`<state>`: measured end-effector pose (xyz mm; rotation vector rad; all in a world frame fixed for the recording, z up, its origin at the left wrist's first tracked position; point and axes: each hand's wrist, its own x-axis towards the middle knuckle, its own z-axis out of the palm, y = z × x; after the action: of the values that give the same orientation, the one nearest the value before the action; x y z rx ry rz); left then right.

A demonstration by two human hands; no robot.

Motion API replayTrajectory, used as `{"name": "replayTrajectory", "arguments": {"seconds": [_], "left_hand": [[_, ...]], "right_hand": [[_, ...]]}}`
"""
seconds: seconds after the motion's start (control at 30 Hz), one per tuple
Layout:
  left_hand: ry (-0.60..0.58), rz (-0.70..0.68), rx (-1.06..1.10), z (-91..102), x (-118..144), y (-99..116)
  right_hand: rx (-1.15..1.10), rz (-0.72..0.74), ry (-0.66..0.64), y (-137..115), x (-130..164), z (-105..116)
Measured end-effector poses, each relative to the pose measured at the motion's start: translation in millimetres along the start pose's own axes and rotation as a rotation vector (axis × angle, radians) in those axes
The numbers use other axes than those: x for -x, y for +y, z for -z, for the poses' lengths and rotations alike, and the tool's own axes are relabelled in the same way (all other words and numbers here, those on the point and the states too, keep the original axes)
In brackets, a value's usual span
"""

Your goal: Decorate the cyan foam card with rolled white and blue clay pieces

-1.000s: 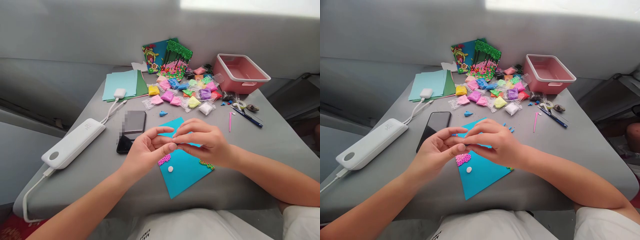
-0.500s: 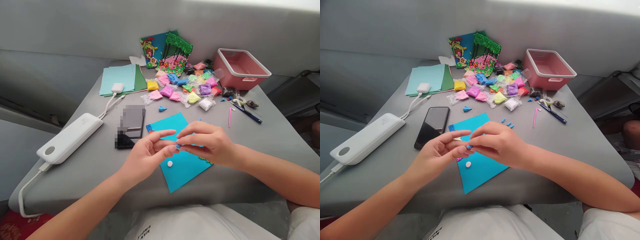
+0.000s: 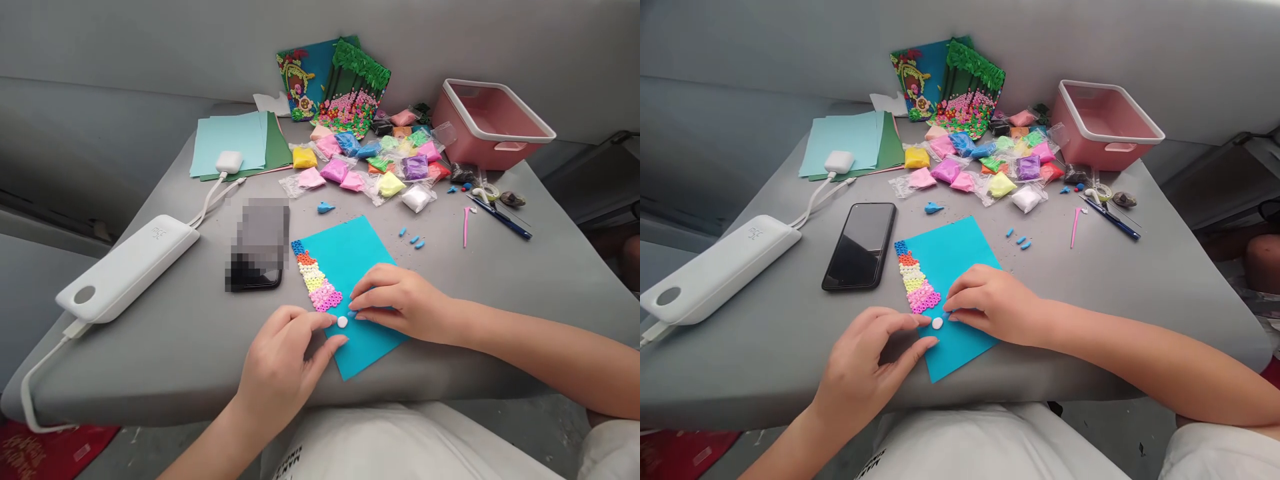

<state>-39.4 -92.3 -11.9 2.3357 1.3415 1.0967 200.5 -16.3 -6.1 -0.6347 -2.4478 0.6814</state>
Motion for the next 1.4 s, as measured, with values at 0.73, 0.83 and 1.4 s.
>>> {"name": "replayTrajectory", "arguments": {"seconds": [0.73,0.83,1.4], "left_hand": [[-0.018,0.066,-0.01,-4.1,-5,7],[-0.032,0.085,-0.006,-4.2,-5,7],[-0.056,0.107,0.021,-4.0,-7,7]], "right_hand": [[-0.021,0.04,-0.07,6,-9,1],[-0.017,0.054,-0.079,8,-10,1],[0.005,0.075,-0.052,14,-9,2]]}}
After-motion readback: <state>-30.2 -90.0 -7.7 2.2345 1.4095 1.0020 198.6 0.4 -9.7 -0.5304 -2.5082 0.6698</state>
